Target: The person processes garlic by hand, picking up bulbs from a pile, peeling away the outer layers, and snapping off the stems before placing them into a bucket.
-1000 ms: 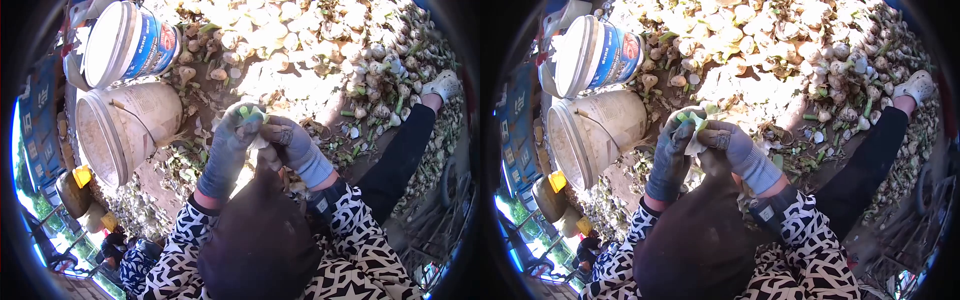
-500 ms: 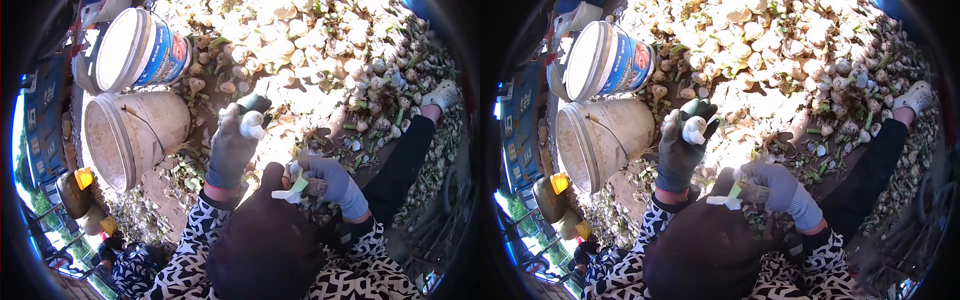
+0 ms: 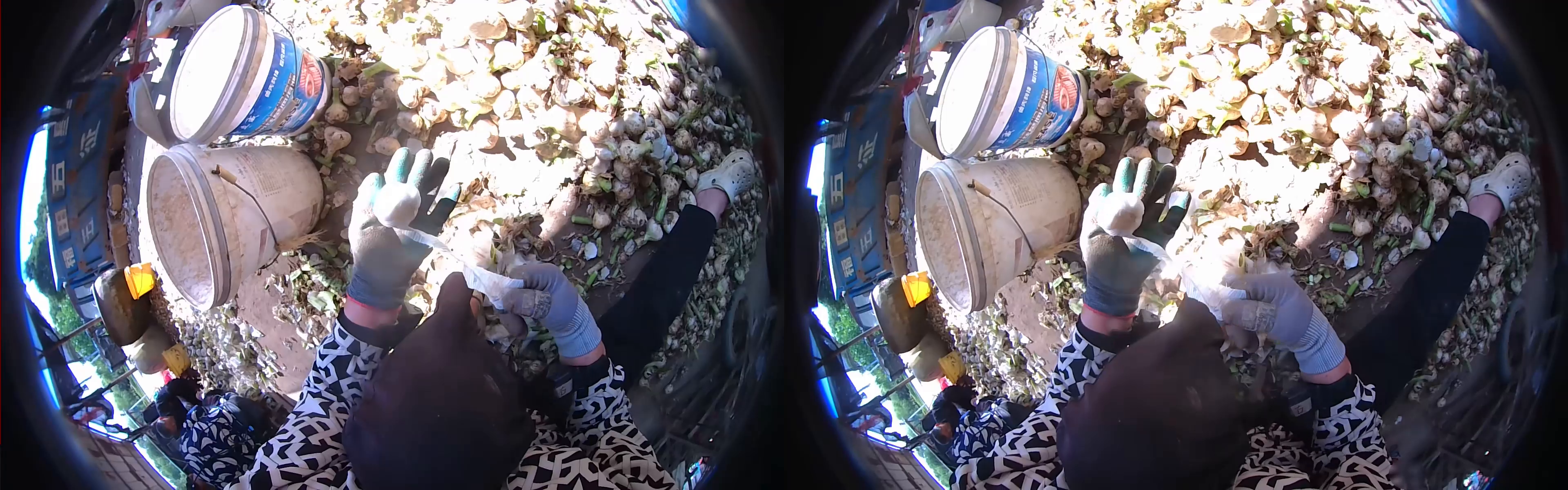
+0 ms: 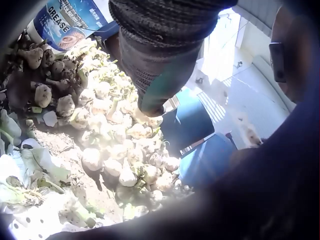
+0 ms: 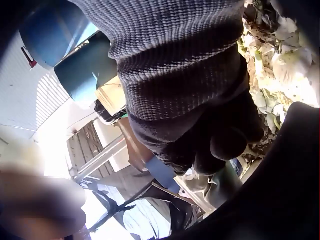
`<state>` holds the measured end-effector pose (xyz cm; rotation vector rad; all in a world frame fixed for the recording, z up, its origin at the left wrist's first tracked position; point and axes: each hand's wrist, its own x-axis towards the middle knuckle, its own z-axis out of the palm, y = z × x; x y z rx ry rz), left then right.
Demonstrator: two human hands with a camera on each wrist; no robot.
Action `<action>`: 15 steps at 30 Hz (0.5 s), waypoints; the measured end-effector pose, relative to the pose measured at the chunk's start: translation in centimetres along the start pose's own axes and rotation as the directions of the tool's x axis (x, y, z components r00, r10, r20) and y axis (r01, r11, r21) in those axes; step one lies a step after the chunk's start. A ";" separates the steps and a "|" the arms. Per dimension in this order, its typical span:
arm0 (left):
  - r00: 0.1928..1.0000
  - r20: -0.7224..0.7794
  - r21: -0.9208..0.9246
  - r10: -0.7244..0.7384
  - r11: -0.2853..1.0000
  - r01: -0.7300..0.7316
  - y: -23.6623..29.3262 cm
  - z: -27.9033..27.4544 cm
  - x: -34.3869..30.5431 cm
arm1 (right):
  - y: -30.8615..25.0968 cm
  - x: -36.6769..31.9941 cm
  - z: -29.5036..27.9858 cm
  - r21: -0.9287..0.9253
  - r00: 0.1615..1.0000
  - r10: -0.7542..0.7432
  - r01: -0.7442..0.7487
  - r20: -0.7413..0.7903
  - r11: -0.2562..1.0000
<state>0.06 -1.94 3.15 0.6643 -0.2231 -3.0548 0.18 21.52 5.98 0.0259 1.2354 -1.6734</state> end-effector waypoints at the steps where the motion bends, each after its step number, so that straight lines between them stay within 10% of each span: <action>1: 1.000 -0.001 0.034 0.013 0.999 -0.013 -0.1 -0.1 0.1 | 0.0 -0.5 0.1 0.150 0.994 -0.065 0.052 0.085 0.987; 4: 0.993 -0.107 0.024 0.053 0.998 -0.051 0.8 0.8 0.4 | 1.8 0.6 -1.0 0.430 0.945 -0.162 0.026 0.283 0.903; 5: 0.993 -0.104 -0.012 0.056 0.998 -0.058 2.2 0.9 1.1 | 3.7 1.9 -1.4 -0.151 0.962 -0.128 0.167 0.241 0.974; 6: 0.972 -0.168 -0.021 0.164 0.985 -0.170 3.9 2.0 1.8 | 4.7 2.8 -1.9 -0.684 0.976 -0.122 0.212 0.179 0.698; 7: 0.953 -0.109 0.015 0.284 0.959 -0.284 6.4 3.8 2.4 | 4.5 3.5 -2.2 -0.699 0.978 -0.119 0.206 0.172 0.685; 9: 0.869 0.184 0.117 0.459 0.868 -0.483 12.7 7.3 2.8 | 4.2 5.3 -3.0 -0.987 0.987 0.036 -0.160 -0.159 0.021; 12: 0.787 0.360 0.155 0.501 0.800 -0.580 16.9 7.6 2.6 | 2.4 10.4 -5.8 -0.906 0.860 -0.316 -0.318 -0.400 0.280; 15: 0.923 0.098 0.422 0.371 0.825 -0.376 11.2 5.0 2.9 | 0.5 18.1 -8.1 -0.882 0.781 -0.412 -0.392 -0.469 0.260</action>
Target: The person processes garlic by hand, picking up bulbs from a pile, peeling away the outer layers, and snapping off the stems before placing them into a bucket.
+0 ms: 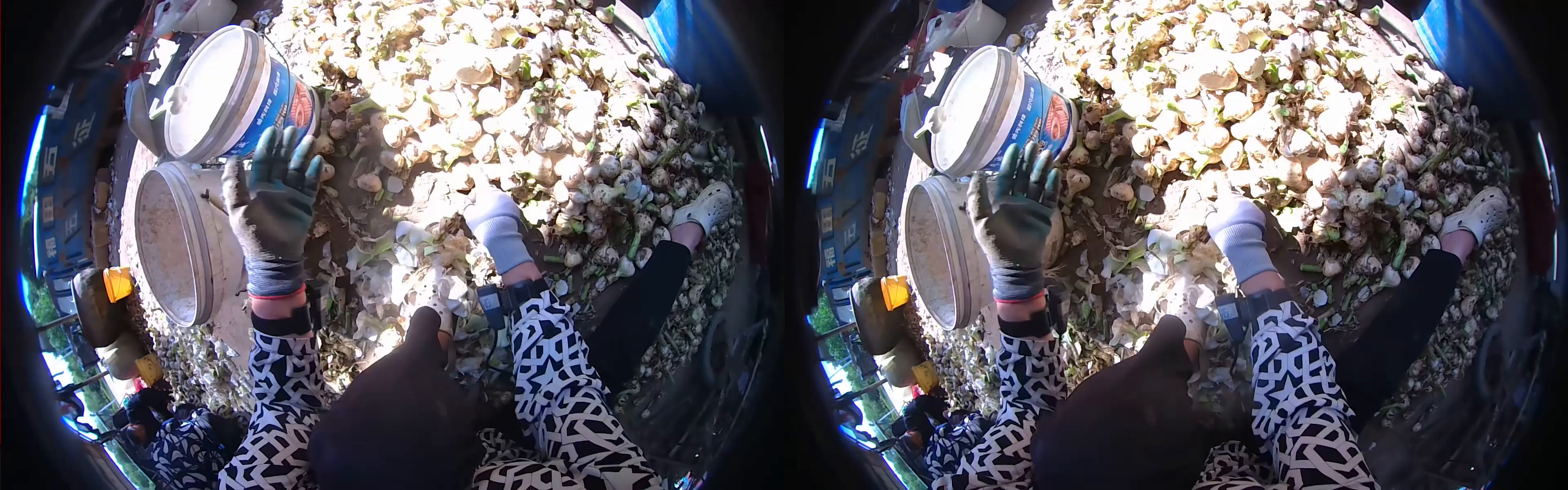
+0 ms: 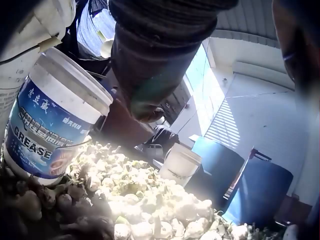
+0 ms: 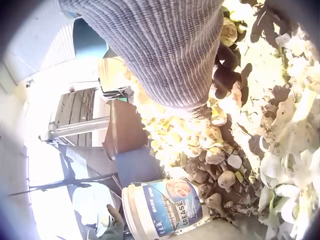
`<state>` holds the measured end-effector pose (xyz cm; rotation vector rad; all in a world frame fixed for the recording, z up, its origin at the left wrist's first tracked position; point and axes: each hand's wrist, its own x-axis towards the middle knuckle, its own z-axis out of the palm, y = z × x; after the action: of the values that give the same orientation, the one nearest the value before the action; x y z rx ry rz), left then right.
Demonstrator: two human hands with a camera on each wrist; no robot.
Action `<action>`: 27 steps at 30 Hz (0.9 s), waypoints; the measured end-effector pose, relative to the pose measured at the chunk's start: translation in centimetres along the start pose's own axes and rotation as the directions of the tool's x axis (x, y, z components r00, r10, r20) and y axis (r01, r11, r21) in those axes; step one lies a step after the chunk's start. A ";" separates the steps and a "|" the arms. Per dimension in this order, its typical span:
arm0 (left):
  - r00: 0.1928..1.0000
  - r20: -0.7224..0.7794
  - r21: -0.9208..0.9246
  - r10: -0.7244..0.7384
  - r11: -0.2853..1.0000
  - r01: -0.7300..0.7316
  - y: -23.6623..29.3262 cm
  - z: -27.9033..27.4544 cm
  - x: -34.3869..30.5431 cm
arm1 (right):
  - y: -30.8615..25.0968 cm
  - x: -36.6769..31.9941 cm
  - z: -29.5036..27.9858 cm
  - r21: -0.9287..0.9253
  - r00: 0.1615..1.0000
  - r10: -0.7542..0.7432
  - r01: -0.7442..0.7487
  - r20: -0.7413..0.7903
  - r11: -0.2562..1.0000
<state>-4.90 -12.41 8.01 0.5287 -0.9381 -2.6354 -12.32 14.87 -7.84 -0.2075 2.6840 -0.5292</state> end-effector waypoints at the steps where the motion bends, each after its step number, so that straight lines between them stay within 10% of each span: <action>1: 0.996 -0.045 0.179 -0.072 0.981 0.079 -3.3 -1.3 -0.6 | -0.8 1.8 -0.5 -0.069 0.996 -0.055 0.060 0.076 0.996; 4: 0.981 0.095 0.683 -0.168 0.728 0.059 -10.6 -2.7 -3.8 | -1.1 3.8 -0.2 -0.123 0.983 0.021 0.001 0.180 0.992; 6: 0.978 0.143 0.870 -0.149 0.490 -0.052 -12.6 -1.9 -4.8 | -0.1 2.2 -1.0 0.496 0.985 -0.107 0.027 0.133 0.868; 7: 0.962 0.251 0.932 -0.110 0.297 -0.210 -13.4 -2.4 -4.6 | -0.3 1.0 -2.0 0.487 0.985 -0.113 0.034 0.133 0.873; 9: 0.956 0.276 0.923 -0.095 0.302 -0.237 -13.5 -1.3 -4.7 | -0.7 -2.5 -4.5 0.904 0.932 -0.199 -0.215 0.302 0.369; 11: 0.932 0.342 0.907 -0.120 0.299 -0.295 -13.3 -0.5 -4.9 | -0.9 -5.0 -5.1 0.941 0.958 -0.131 -0.217 0.257 0.260; 13: 0.930 0.360 0.884 -0.066 0.341 -0.318 -13.1 0.3 -5.6 | -1.2 -6.0 -5.2 0.859 0.990 -0.090 -0.049 0.110 0.509; 17: 0.871 0.484 0.822 0.084 0.298 -0.486 -13.5 0.9 -6.8 | -3.0 -7.9 -5.8 0.848 0.997 -0.061 -0.001 0.039 0.531; 21: 0.936 0.349 0.832 -0.030 0.469 -0.295 -12.2 1.0 -6.9 | -1.9 -8.2 -5.9 0.858 0.988 -0.112 -0.035 0.107 0.512; 23: 0.945 0.110 0.448 -0.307 0.865 0.228 -12.4 0.3 -6.8 | -2.5 -9.0 -7.6 0.800 0.976 -0.178 0.010 0.122 0.600; 25: 0.902 0.095 0.359 -0.422 0.859 0.364 -11.6 0.0 -6.2 | -2.0 -9.3 -8.4 0.789 0.957 -0.183 -0.068 0.224 0.610; 27: 0.886 0.240 0.970 -0.395 0.131 -0.205 -10.9 -0.4 -6.4 | -1.9 -9.7 -9.0 0.813 0.823 -0.284 -0.317 0.492 0.488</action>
<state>-0.69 -2.03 2.12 0.1399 -2.9802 -1.7214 -7.06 18.19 3.99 -0.0160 1.5164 -1.4948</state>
